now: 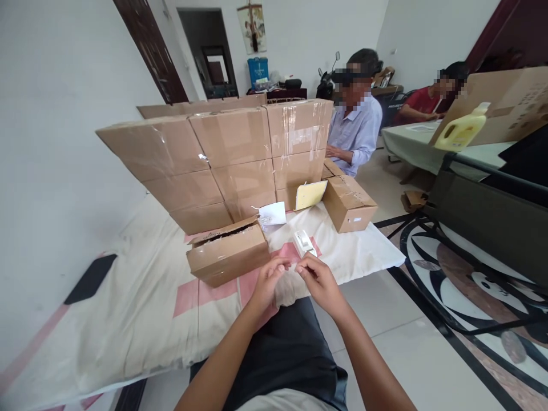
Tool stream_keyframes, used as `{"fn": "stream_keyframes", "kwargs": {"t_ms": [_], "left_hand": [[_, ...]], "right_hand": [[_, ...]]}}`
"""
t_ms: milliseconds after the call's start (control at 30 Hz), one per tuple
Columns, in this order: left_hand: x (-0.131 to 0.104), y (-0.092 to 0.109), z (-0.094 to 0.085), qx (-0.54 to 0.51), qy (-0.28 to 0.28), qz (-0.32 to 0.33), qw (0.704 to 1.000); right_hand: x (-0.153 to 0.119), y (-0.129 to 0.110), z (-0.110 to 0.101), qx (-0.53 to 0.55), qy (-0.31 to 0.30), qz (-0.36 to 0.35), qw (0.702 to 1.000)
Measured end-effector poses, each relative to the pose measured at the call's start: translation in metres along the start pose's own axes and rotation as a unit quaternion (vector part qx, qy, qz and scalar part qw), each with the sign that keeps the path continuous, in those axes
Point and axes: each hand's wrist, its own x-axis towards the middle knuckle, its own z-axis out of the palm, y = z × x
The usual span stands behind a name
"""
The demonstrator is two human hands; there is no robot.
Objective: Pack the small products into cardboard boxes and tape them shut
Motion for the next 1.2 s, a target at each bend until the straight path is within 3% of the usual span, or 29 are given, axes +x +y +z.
{"fn": "stream_keyframes", "kwargs": {"t_ms": [200,333,433,500,633,700,767,833,900,1067,1200], "left_hand": [[-0.014,0.026,-0.02,0.039,0.043,0.038,0.998],[-0.019,0.034,-0.021,0.104,0.11,0.082,0.985],[-0.03,0.036,-0.021,0.162,0.193,0.12,0.96],[-0.037,0.041,-0.03,0.191,0.269,0.137,0.934],[-0.041,0.066,-0.079,0.239,0.42,0.146,0.863],[-0.036,0.083,-0.11,0.282,0.393,0.122,0.867],[-0.026,0.097,-0.137,0.291,0.316,0.081,0.9],[-0.015,0.105,-0.155,0.275,0.241,0.037,0.93],[-0.004,0.107,-0.168,0.264,0.193,0.002,0.945],[0.012,0.094,-0.187,0.3,0.119,-0.052,0.945],[0.018,0.079,-0.196,0.34,0.105,-0.076,0.931]], "right_hand": [[-0.002,-0.012,0.021,-0.008,-0.05,-0.031,0.998],[-0.001,-0.008,0.033,-0.035,-0.048,0.017,0.998],[0.005,0.003,0.045,-0.066,-0.054,0.096,0.992],[0.011,0.014,0.05,-0.148,-0.041,0.152,0.976],[0.029,0.032,0.05,-0.264,-0.008,0.2,0.944],[0.042,0.029,0.048,-0.246,-0.007,0.149,0.958],[0.061,0.016,0.048,-0.241,0.005,0.027,0.97],[0.085,-0.002,0.054,-0.256,0.0,-0.12,0.959],[0.11,-0.017,0.066,-0.295,-0.047,-0.203,0.933],[0.14,-0.016,0.101,-0.361,-0.216,-0.235,0.876],[0.136,-0.003,0.111,-0.362,-0.218,-0.218,0.88]]}}
